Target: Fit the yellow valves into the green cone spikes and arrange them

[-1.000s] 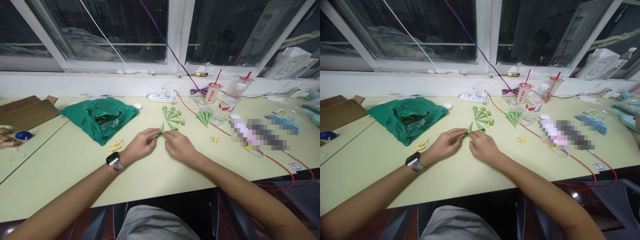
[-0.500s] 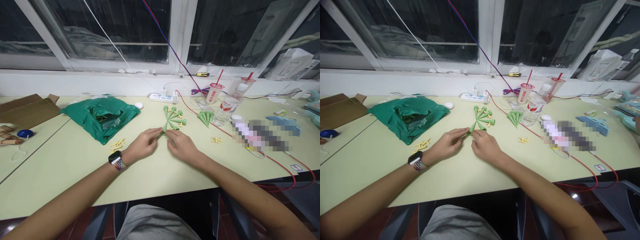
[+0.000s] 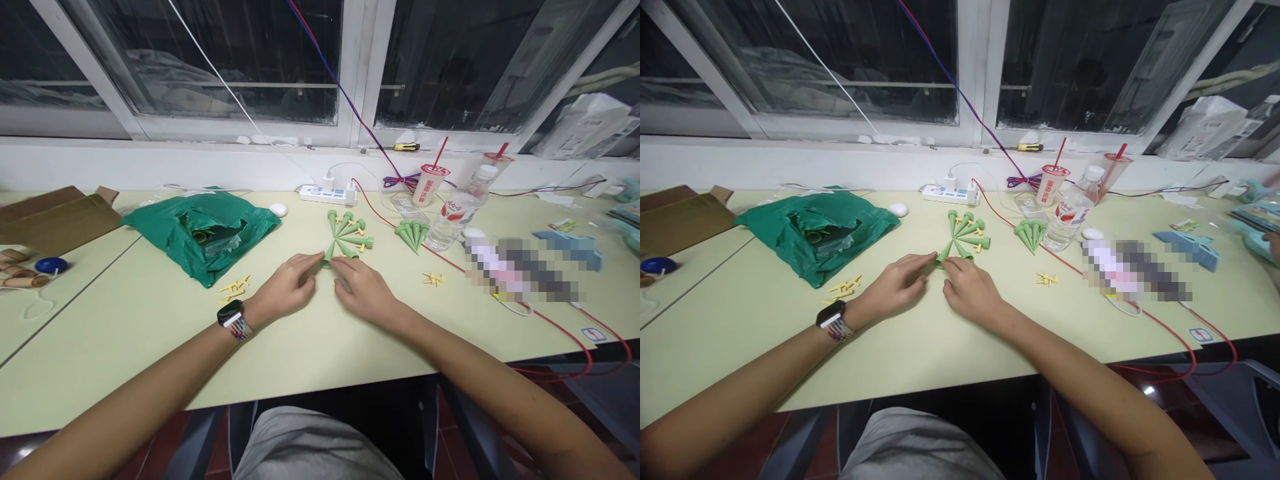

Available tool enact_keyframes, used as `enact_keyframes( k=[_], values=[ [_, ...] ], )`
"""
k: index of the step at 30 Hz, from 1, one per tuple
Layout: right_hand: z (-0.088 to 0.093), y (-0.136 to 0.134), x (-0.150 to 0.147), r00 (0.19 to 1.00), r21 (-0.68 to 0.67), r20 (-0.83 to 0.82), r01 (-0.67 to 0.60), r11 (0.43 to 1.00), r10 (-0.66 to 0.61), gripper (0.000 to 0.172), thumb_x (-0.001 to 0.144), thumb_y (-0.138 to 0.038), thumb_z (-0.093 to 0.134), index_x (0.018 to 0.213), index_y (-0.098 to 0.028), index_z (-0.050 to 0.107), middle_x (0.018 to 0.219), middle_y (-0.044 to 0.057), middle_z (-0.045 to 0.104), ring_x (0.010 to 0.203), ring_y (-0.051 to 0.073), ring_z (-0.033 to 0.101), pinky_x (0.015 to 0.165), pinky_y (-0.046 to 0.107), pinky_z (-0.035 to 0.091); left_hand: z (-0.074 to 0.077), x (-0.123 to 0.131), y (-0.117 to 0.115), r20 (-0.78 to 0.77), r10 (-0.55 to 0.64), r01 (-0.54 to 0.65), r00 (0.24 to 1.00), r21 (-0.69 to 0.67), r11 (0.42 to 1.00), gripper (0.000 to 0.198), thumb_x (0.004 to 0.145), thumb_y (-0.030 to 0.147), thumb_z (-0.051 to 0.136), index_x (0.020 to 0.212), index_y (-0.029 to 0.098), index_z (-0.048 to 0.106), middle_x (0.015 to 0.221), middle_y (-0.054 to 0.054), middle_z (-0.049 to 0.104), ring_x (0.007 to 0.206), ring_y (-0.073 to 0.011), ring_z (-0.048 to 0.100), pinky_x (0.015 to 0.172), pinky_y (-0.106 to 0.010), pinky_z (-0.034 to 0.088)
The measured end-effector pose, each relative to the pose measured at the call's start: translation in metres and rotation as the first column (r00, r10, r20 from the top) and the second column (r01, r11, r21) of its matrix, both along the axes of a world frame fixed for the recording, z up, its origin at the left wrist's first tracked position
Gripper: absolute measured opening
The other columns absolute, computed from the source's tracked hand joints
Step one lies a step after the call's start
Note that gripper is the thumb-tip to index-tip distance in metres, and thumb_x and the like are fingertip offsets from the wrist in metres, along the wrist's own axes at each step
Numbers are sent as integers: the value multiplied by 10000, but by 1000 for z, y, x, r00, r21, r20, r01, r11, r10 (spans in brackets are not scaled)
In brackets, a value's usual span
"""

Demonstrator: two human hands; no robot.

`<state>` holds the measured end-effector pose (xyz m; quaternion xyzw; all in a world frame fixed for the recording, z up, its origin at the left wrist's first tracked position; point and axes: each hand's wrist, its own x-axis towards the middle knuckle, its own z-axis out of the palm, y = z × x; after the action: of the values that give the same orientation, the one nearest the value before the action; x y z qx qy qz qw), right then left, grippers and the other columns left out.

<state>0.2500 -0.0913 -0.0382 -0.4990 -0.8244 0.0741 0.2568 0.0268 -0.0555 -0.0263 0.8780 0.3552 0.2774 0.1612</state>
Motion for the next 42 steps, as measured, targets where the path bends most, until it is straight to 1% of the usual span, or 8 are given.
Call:
enact_keyframes(
  k=[18,23,28,32,34,36,39,42],
  values=[
    [3,0,0,998,-37,62,-9,999,12,511,1014,-216,494,1520,-167,546,1545,99,563,1302,277,563,1080,453,524,-3,-2,2,-8,24,-24,1000,-4,1000,578,966,147,490,1542,181,519,1435,-104,652,1333,-254,596,1164,-436,483],
    [3,1,1,996,-36,88,-11,999,14,522,1016,-221,497,1534,-166,531,1551,101,553,1291,278,557,1078,451,523,-6,-4,4,-11,18,-18,1000,24,1000,569,972,123,447,1531,187,530,1420,-104,663,1338,-260,592,1161,-464,491],
    [2,-1,0,998,-11,62,-29,1000,30,510,1005,-205,512,1513,-171,544,1526,105,572,1308,275,563,1074,439,524,-8,-4,7,1,33,-33,999,23,999,560,970,121,448,1519,186,536,1490,-106,620,1392,-260,564,1207,-470,453],
    [10,0,5,1000,42,-22,-13,999,14,422,1007,-195,515,1417,-203,613,1407,90,651,1172,223,654,906,338,565,-7,-3,6,17,33,-33,999,18,999,542,957,104,458,1485,184,550,1471,-106,622,1377,-257,569,1205,-459,450],
    [18,4,14,997,90,-23,77,993,-75,352,1022,-209,493,1330,-214,663,1307,86,692,1054,210,687,815,311,549,-4,-2,4,28,25,-26,999,24,999,519,950,91,456,1448,188,565,1436,-106,633,1350,-258,581,1189,-459,458],
    [26,13,29,965,131,14,258,957,-262,314,1033,-232,471,1249,-211,699,1232,97,705,1002,226,690,797,322,527,-1,-1,2,37,18,-19,999,37,999,494,942,81,454,1408,189,575,1396,-108,640,1317,-261,593,1165,-459,471],
    [34,29,59,794,114,129,584,804,-595,303,1014,-257,486,1210,-185,705,1202,138,687,968,268,691,780,351,509,1,-2,1,51,29,-31,998,41,999,464,929,71,454,1360,185,580,1333,-108,645,1266,-261,609,1126,-451,492],
    [34,42,86,637,78,261,735,674,-725,320,985,-238,503,1229,-143,687,1210,180,664,995,303,701,790,369,508,1,-3,1,68,44,-46,997,32,998,463,917,62,450,1344,191,573,1304,-102,640,1243,-256,614,1108,-440,502]
  ],
)
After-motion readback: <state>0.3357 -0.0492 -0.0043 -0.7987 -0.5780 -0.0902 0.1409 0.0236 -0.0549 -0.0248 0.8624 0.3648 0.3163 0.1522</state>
